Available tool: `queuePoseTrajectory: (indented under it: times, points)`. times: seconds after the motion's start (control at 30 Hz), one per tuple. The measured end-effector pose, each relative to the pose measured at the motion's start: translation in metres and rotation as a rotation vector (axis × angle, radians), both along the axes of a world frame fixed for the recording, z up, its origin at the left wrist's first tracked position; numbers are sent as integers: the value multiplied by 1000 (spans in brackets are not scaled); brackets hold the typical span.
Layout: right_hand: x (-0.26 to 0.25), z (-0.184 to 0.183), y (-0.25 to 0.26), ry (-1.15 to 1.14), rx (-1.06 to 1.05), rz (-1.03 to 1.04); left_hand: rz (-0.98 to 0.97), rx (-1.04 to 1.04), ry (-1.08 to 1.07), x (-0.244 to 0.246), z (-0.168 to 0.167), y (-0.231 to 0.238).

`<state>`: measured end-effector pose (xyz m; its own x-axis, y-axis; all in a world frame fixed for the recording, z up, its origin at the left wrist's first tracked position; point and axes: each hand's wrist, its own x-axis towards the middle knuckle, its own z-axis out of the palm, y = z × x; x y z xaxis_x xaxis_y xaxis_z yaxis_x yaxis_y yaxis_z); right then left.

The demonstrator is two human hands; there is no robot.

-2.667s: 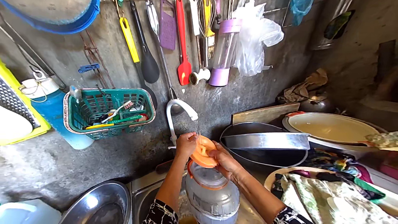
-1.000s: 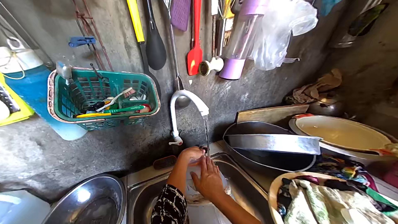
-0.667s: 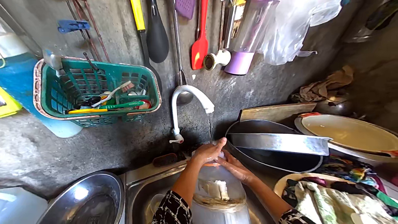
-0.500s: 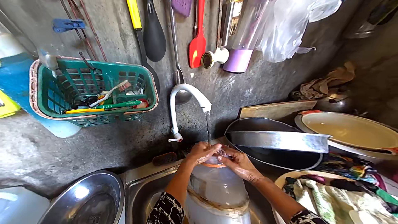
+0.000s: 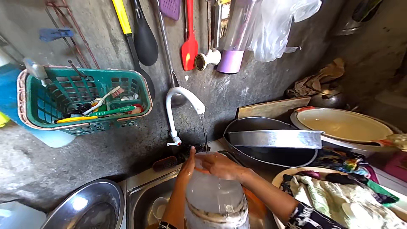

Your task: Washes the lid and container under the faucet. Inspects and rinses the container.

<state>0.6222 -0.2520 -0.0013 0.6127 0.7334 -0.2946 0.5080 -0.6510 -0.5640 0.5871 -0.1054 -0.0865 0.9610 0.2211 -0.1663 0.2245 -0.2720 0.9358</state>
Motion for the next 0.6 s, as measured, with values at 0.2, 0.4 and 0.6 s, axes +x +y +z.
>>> queuePoseTrajectory:
  times: [0.2,0.4,0.6]
  points:
    - [21,-10,-26,-37,209,142,-50,-309,-9,16,-1,6]
    - [44,-47,-51,-281,331,215,-5,-376,-28,26,-14,23]
    - [30,-33,-18,-227,68,-58,-35,-279,49,26,-7,13]
